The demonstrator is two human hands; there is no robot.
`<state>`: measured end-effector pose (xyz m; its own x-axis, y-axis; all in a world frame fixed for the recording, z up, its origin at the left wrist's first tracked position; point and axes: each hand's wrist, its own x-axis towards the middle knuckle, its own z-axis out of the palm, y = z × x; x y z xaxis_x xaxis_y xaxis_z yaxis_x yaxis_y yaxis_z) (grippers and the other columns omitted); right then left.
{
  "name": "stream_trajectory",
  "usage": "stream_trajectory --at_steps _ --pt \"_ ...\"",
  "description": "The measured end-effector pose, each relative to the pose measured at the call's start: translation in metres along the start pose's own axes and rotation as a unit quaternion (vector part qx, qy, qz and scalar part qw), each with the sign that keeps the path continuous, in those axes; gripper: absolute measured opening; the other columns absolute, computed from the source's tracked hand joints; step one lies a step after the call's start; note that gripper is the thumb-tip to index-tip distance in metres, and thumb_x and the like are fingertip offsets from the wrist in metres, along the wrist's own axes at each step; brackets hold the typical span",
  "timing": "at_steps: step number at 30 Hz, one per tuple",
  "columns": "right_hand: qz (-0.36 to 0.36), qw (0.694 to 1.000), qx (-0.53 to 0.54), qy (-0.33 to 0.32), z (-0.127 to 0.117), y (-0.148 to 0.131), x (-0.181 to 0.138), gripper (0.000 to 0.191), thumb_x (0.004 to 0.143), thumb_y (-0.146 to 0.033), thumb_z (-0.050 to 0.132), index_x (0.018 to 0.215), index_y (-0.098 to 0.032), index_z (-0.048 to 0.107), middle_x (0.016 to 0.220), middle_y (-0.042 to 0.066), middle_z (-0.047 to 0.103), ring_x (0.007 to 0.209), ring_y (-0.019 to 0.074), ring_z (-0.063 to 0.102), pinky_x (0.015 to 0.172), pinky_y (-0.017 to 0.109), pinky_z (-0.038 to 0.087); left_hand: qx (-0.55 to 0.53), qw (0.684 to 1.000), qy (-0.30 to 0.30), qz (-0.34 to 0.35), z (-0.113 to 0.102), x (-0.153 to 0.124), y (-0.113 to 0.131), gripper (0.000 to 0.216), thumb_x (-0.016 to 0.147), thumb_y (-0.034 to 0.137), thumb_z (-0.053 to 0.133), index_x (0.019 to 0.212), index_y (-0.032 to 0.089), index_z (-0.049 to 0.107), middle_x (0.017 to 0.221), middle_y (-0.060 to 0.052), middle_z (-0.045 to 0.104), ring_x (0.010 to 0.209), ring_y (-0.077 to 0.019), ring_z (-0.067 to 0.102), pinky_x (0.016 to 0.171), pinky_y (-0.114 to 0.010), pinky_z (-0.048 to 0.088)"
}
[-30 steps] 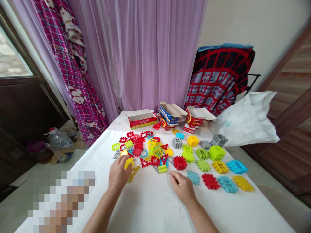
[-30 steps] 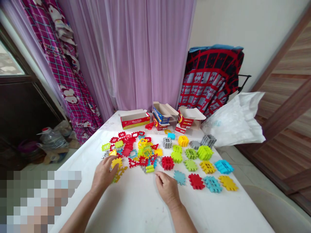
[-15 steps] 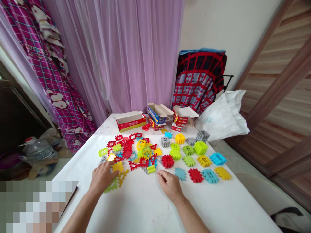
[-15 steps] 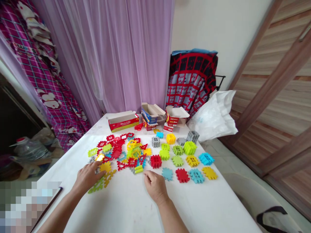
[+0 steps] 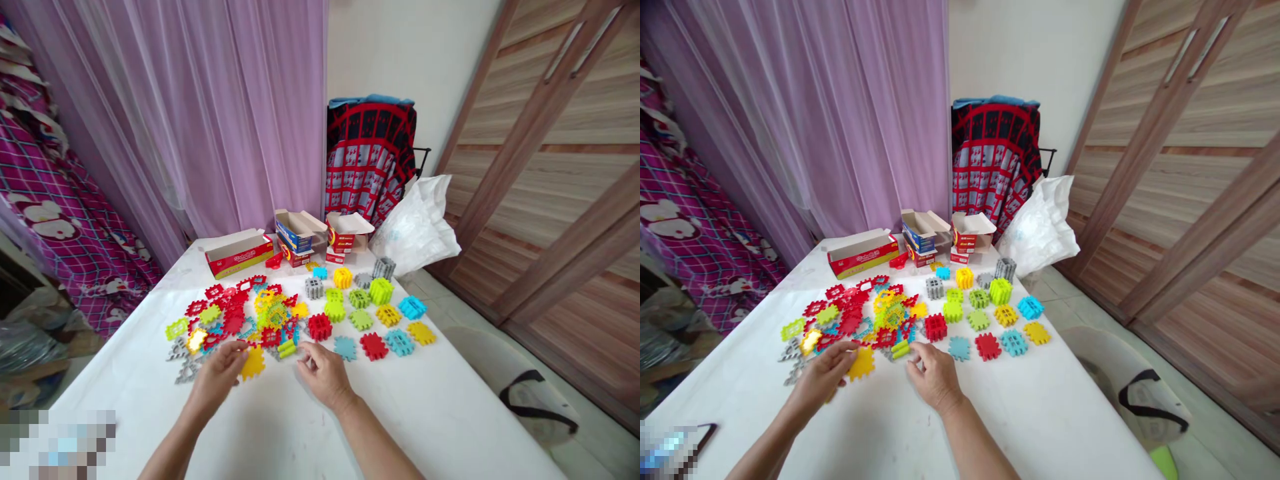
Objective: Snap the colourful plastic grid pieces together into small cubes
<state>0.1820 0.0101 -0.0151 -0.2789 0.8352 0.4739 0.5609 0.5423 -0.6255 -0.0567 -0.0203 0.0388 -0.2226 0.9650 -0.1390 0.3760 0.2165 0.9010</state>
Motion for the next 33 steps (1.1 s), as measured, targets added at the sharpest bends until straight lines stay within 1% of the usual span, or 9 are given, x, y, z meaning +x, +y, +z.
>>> stream_trajectory --at_steps 4,7,15,19,23,26,28,30,33 --pt "-0.041 0.999 -0.019 -0.009 -0.006 -0.006 -0.001 0.065 0.07 -0.037 0.074 0.129 -0.018 0.054 0.116 0.012 0.065 0.097 0.0234 0.065 0.086 0.034 0.053 -0.042 0.996 -0.067 -0.032 0.027 -0.004 0.013 0.058 0.059 0.067 0.062 0.091 0.019 0.059 0.066 0.0 0.065 0.056 -0.0151 0.058 0.045 -0.025 0.042" --pt "-0.07 0.997 -0.023 -0.034 -0.01 -0.012 -0.001 0.077 0.068 -0.046 0.077 0.135 -0.019 0.049 0.127 0.013 0.059 0.116 0.0267 0.057 0.099 0.038 0.048 -0.028 0.996 -0.081 -0.03 0.039 -0.003 0.015 0.057 0.061 0.065 0.062 0.094 0.018 0.059 0.065 0.001 0.065 0.05 -0.0126 0.053 0.042 -0.024 0.04" --pt "-0.08 0.991 -0.04 -0.102 -0.011 -0.018 0.001 0.055 0.069 -0.045 0.075 0.118 -0.025 0.059 0.117 0.005 0.063 0.104 0.023 0.06 0.093 0.034 0.048 -0.03 0.994 -0.101 -0.022 0.056 0.0 0.017 0.056 0.06 0.063 0.067 0.093 0.02 0.057 0.053 0.007 0.057 0.042 -0.0099 0.045 0.04 -0.022 0.034" --pt "-0.073 0.992 -0.035 -0.093 -0.009 -0.021 -0.002 0.053 0.069 -0.04 0.076 0.117 -0.024 0.059 0.114 0.006 0.064 0.102 0.0235 0.06 0.091 0.035 0.049 -0.033 0.995 -0.096 -0.009 0.06 -0.002 0.016 0.057 0.061 0.066 0.065 0.094 0.019 0.057 0.054 0.006 0.057 0.042 -0.0104 0.046 0.039 -0.022 0.034" --pt "-0.055 0.997 -0.02 -0.05 -0.017 -0.024 -0.003 0.055 0.068 -0.031 0.075 0.12 -0.023 0.058 0.113 0.007 0.062 0.104 0.0233 0.059 0.09 0.035 0.051 -0.018 0.996 -0.083 0.037 0.056 -0.001 0.009 0.055 0.072 0.069 0.052 0.096 0.02 0.059 0.073 -0.002 0.068 0.055 -0.0163 0.06 0.041 -0.024 0.042" --pt "-0.02 0.999 -0.015 0.031 -0.034 -0.019 0.004 0.056 0.069 -0.026 0.071 0.123 -0.023 0.056 0.116 0.009 0.06 0.106 0.024 0.059 0.092 0.036 0.051 0.08 0.989 -0.013 0.126 0.052 0.005 0.007 0.044 0.084 0.061 0.044 0.095 0.023 0.064 0.089 -0.006 0.073 0.077 -0.0221 0.068 0.058 -0.031 0.053" --pt "0.002 0.996 -0.019 0.084 -0.048 -0.01 0.01 0.054 0.071 -0.023 0.068 0.124 -0.022 0.055 0.115 0.01 0.059 0.104 0.0241 0.059 0.09 0.037 0.052 0.176 0.956 0.014 0.235 0.054 0.013 0.01 0.035 0.088 0.049 0.045 0.097 0.024 0.068 0.098 -0.008 0.074 0.092 -0.0241 0.068 0.079 -0.038 0.054" --pt "0.018 0.993 -0.029 0.117 -0.06 -0.001 0.017 0.051 0.073 -0.023 0.066 0.122 -0.021 0.055 0.11 0.01 0.061 0.096 0.0228 0.061 0.083 0.036 0.054 0.259 0.907 0.005 0.331 0.061 0.024 0.017 0.03 0.091 0.039 0.047 0.105 0.026 0.069 0.112 -0.008 0.072 0.109 -0.026 0.062 0.097 -0.044 0.047" --pt "0.038 0.989 -0.049 0.136 -0.072 0.011 0.021 0.048 0.074 -0.025 0.063 0.122 -0.02 0.055 0.104 0.009 0.063 0.083 0.0205 0.062 0.073 0.034 0.055 0.359 0.867 -0.004 0.346 0.08 0.045 0.027 0.038 0.087 0.036 0.054 0.123 0.027 0.063 0.135 -0.008 0.06 0.129 -0.031 0.049 0.108 -0.054 0.035"
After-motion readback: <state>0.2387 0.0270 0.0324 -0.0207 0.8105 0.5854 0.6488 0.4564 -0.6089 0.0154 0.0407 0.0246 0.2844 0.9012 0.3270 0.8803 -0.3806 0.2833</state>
